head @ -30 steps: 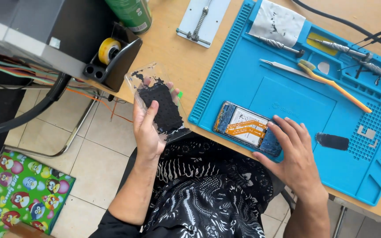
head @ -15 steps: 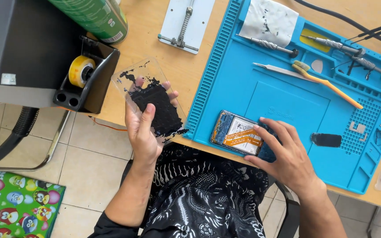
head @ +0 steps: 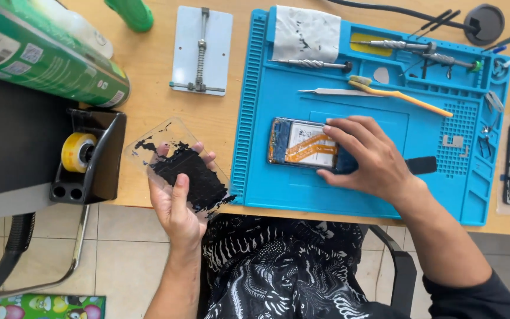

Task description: Disassembling a mobile phone by removing internal screws with an electric screwdriver and scraping off old adhesive residue.

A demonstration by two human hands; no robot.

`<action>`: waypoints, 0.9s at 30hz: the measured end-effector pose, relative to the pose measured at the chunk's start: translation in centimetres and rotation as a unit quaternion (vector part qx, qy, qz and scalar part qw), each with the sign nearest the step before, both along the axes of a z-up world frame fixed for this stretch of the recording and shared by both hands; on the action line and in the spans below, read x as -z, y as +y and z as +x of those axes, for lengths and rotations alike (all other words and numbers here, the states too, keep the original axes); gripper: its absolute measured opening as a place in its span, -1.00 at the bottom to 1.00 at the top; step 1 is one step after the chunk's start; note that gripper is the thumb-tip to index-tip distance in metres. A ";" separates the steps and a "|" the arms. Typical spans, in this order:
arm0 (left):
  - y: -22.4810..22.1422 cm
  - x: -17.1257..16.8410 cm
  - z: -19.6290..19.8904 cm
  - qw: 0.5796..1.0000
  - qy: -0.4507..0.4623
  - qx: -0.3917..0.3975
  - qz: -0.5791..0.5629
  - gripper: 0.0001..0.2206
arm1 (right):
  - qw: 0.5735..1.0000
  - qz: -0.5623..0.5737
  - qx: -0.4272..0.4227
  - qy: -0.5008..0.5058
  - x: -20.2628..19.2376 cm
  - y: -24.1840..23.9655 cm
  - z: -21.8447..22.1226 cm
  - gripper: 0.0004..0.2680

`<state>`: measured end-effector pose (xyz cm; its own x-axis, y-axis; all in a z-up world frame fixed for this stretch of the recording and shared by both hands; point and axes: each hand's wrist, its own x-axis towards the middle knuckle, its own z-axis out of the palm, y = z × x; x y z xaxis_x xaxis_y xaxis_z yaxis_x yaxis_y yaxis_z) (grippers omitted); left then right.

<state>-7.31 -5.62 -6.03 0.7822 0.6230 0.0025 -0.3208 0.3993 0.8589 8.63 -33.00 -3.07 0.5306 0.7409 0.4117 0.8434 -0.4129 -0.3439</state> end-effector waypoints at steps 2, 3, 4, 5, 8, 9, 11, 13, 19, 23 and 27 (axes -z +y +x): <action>0.0 0.1 -0.1 1.000 0.011 0.005 0.010 -0.59 | 1.000 -0.014 0.013 0.011 0.1 -0.4 0.0 -0.43; -0.1 0.1 0.0 1.000 0.018 0.000 0.018 -0.60 | 0.999 -0.029 0.016 0.018 0.0 -0.6 0.3 -0.39; -0.1 0.1 0.2 1.000 0.017 0.005 0.019 -0.60 | 0.999 -0.028 0.021 0.017 -0.1 -1.4 0.5 -0.39; -0.2 0.0 0.2 0.999 0.023 -0.004 0.028 -0.60 | 0.996 -0.069 0.057 0.023 -0.2 -2.1 0.7 -0.35; -0.5 0.1 0.3 0.998 0.032 -0.021 0.043 -0.62 | 0.987 -0.111 0.102 0.050 0.4 -3.4 1.0 -0.33; -0.6 0.1 0.5 0.998 0.036 -0.028 0.046 -0.62 | 0.985 -0.114 0.111 0.070 0.8 -3.8 1.2 -0.36; -0.8 -0.4 0.4 0.998 0.048 -0.030 0.023 -0.64 | 0.986 -0.122 0.093 0.066 0.8 -4.2 1.6 -0.33; -1.0 -0.7 0.3 0.997 0.063 -0.035 0.002 -0.66 | 0.987 -0.130 0.072 0.065 1.0 -4.4 1.9 -0.29; -1.5 -0.3 0.7 0.996 0.067 -0.056 -0.001 -0.64 | 0.987 -0.134 0.059 0.067 1.4 -4.7 2.4 -0.31; -1.8 -0.5 0.9 0.993 0.090 -0.066 0.037 -0.62 | 0.983 -0.156 0.065 0.075 1.3 -4.6 2.4 -0.30; -1.8 -0.4 1.0 0.994 0.079 -0.065 0.026 -0.62 | 0.979 -0.177 0.048 0.092 1.0 -4.2 2.6 -0.27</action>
